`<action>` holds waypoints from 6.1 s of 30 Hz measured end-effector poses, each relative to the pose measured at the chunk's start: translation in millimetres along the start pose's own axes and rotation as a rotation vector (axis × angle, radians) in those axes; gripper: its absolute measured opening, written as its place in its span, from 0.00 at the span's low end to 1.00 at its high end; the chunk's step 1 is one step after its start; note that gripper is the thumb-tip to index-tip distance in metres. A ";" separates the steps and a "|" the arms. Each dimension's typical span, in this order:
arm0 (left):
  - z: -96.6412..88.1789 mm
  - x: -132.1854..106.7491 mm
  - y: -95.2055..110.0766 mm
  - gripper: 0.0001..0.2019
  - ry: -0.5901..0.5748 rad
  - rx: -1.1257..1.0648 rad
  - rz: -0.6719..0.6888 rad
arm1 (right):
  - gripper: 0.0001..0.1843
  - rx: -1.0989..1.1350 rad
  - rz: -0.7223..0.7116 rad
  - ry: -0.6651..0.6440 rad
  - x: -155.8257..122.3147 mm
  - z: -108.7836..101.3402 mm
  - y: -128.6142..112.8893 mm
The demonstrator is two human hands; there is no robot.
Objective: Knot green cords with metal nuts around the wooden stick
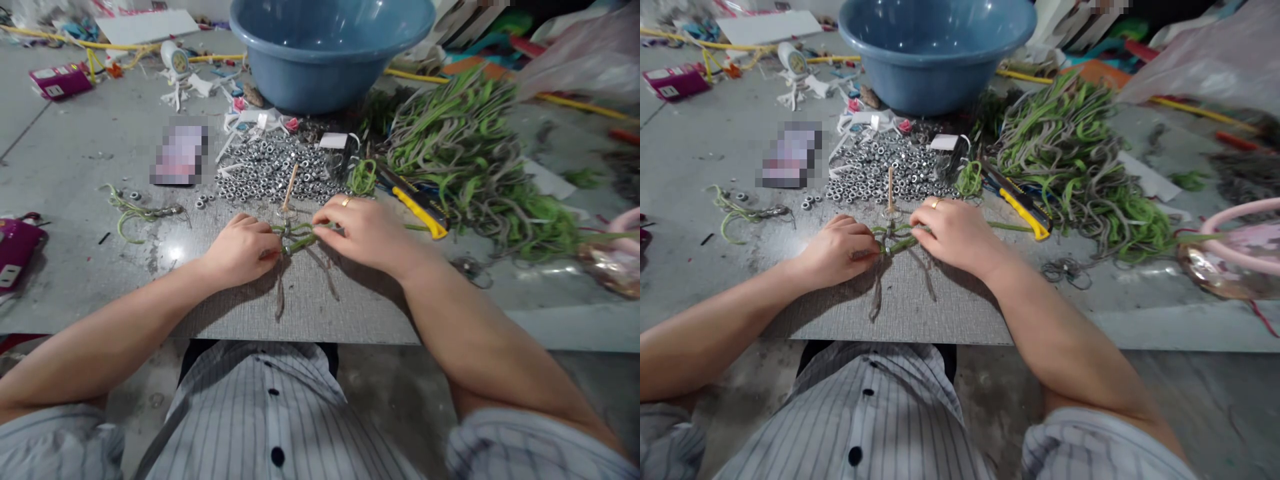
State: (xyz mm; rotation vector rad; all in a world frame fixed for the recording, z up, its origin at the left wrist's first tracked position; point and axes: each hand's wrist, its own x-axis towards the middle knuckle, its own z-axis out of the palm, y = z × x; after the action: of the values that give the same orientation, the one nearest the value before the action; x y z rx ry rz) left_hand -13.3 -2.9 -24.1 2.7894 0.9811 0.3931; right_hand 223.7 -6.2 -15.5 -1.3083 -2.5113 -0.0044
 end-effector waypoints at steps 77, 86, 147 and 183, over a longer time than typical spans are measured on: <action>-34.2 -4.0 2.7 0.15 0.245 0.247 -0.275 | 0.11 0.232 -0.092 -0.086 5.6 14.1 -3.9; -11.4 0.2 -1.9 0.13 0.152 0.004 -0.043 | 0.10 0.234 -0.146 -0.087 6.8 18.4 -8.5; 14.1 5.4 11.5 0.17 0.018 0.000 -0.172 | 0.07 0.813 0.176 -0.054 3.2 13.4 -22.4; 13.1 9.0 2.6 0.10 0.028 -0.154 -0.258 | 0.12 0.239 -0.150 -0.100 8.7 25.9 -16.0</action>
State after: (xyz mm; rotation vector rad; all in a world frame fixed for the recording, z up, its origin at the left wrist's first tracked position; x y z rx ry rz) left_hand -1.2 0.0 -34.2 2.4869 1.2418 0.4507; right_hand 199.2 -4.9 -35.5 -1.0488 -2.5902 0.3255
